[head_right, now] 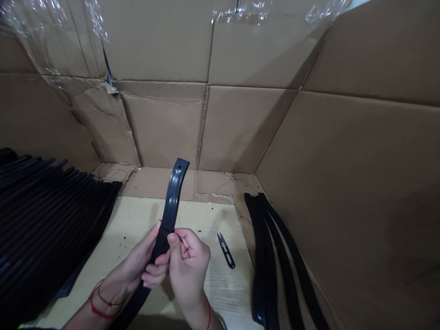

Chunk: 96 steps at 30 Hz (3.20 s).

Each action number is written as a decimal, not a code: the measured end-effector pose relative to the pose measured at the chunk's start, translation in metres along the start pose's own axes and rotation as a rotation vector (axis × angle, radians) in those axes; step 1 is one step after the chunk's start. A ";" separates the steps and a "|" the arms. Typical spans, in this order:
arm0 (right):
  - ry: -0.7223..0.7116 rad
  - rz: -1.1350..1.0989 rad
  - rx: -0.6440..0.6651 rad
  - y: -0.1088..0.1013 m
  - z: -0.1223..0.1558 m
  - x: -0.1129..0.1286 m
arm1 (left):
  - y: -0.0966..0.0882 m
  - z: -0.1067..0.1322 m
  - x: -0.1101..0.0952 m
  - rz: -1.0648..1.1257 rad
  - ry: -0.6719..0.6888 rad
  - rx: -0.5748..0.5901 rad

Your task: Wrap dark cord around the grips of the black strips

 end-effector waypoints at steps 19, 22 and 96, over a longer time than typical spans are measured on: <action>0.035 -0.151 0.099 -0.003 -0.015 -0.001 | -0.001 0.023 -0.033 -0.344 0.468 -0.257; 0.086 -0.222 0.174 0.003 -0.014 -0.010 | 0.000 0.024 -0.032 -0.310 0.471 -0.233; 0.063 -0.049 0.039 -0.006 -0.017 -0.005 | -0.007 -0.008 -0.012 -0.096 0.125 0.030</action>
Point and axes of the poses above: each hand's wrist, its own z-axis away from the middle knuckle, its own y-axis out of the palm, x = y × z, the point moved 8 cm from there along -z, towards the middle knuckle, and after that the axes turned 5 degrees about z, right-handed, at the moved point
